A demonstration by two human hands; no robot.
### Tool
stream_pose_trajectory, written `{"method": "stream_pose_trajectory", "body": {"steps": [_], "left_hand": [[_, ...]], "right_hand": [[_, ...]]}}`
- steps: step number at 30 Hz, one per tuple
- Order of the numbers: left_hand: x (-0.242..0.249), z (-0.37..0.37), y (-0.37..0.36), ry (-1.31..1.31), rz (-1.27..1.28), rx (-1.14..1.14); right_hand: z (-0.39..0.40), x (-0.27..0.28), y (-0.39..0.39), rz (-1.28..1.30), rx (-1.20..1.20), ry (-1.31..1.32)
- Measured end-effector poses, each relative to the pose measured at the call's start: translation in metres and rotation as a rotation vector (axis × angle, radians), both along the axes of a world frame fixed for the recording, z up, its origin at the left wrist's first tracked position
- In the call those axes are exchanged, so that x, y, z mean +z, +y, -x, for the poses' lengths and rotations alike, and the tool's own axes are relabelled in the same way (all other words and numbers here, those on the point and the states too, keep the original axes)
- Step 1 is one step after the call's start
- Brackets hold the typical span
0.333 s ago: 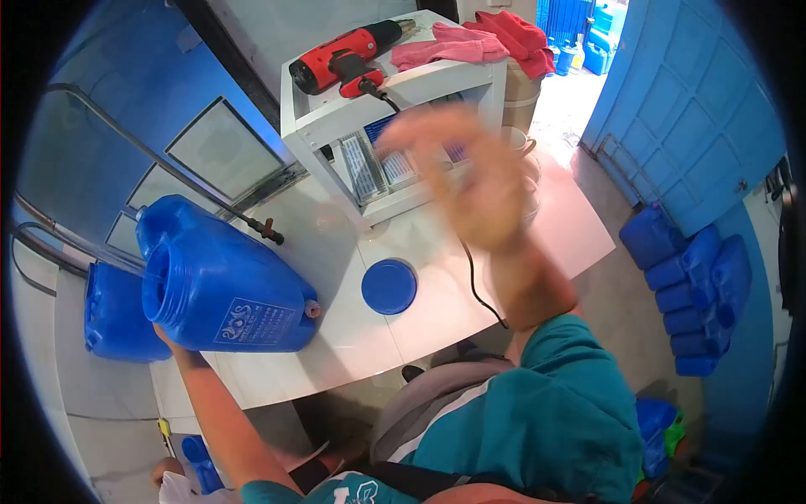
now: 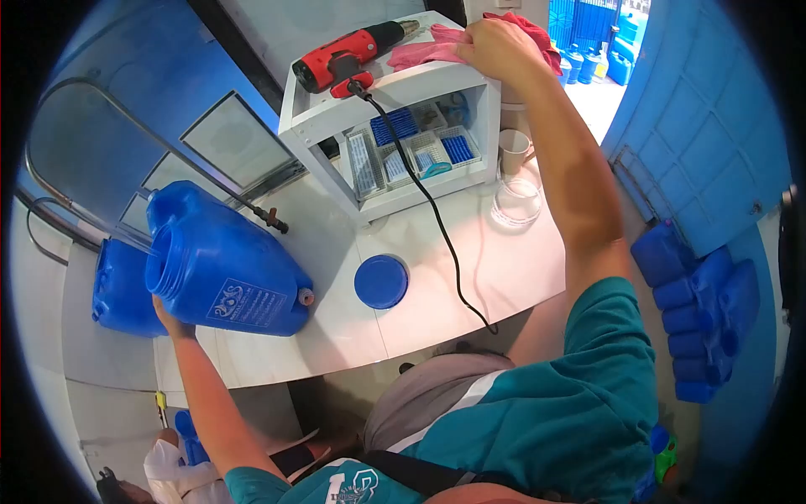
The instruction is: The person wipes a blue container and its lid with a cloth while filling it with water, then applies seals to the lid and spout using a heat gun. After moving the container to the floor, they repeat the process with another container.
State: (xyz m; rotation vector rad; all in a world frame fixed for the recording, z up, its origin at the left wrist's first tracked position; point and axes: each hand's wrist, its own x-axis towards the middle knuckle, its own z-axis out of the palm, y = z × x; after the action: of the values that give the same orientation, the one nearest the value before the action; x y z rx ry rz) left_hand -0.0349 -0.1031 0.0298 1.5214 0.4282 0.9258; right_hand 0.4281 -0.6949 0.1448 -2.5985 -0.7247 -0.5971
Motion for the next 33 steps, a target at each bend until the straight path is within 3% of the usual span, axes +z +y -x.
{"method": "stream_pose_trajectory", "body": {"steps": [1, 2, 4, 6, 8, 9, 12, 13, 15, 20, 23, 24, 27, 28, 33], "left_hand": [[0.009, -0.003, -0.029, -0.044, 0.153, 0.006], [0.017, -0.007, -0.064, -0.046, 0.149, 0.016], [0.027, -0.013, -0.13, -0.109, -0.026, 0.391], [0.025, -0.003, -0.16, -0.166, -0.187, 0.522], [0.031, 0.002, -0.184, -0.304, -0.405, 0.647], [0.038, 0.001, -0.194, -0.309, -0.404, 0.659], [0.076, -0.018, -0.234, -0.345, -0.771, 0.166], [0.096, -0.035, -0.254, -0.355, -0.838, 0.063], [0.136, -0.064, -0.297, -0.357, -0.833, -0.127], [0.199, -0.128, -0.395, -0.291, -0.524, -0.464], [0.203, -0.138, -0.414, -0.232, -0.472, -0.521], [0.202, -0.133, -0.413, -0.213, -0.485, -0.528], [0.196, -0.108, -0.402, -0.094, -0.536, -0.606], [0.193, -0.098, -0.397, -0.066, -0.577, -0.628], [0.198, -0.05, -0.361, 0.054, -0.648, -0.643]], "right_hand": [[-0.006, 0.002, 0.003, 0.052, -0.042, 0.01], [-0.009, 0.003, 0.006, 0.105, -0.082, 0.022], [-0.011, 0.003, 0.008, 0.094, -0.107, -0.041], [-0.01, 0.009, 0.01, 0.083, -0.138, -0.105], [-0.009, 0.025, 0.012, 0.396, -0.088, -0.256], [-0.007, 0.035, 0.013, 0.395, -0.079, -0.265], [0.002, 0.074, 0.019, -0.299, 0.21, -0.266], [0.01, 0.092, 0.024, -0.304, 0.226, -0.284], [0.044, 0.127, 0.036, -0.66, 0.317, -0.695], [0.165, 0.182, 0.037, -0.721, 0.685, -0.583], [0.244, 0.196, 0.027, -0.479, 0.913, -0.282], [0.282, 0.208, 0.037, -0.407, 0.599, 0.005], [0.228, 0.162, 0.018, -0.263, 0.78, -0.067], [0.2, 0.155, 0.026, -0.129, 0.919, -0.408], [0.214, 0.12, 0.045, -0.479, 1.192, 0.897]]}}
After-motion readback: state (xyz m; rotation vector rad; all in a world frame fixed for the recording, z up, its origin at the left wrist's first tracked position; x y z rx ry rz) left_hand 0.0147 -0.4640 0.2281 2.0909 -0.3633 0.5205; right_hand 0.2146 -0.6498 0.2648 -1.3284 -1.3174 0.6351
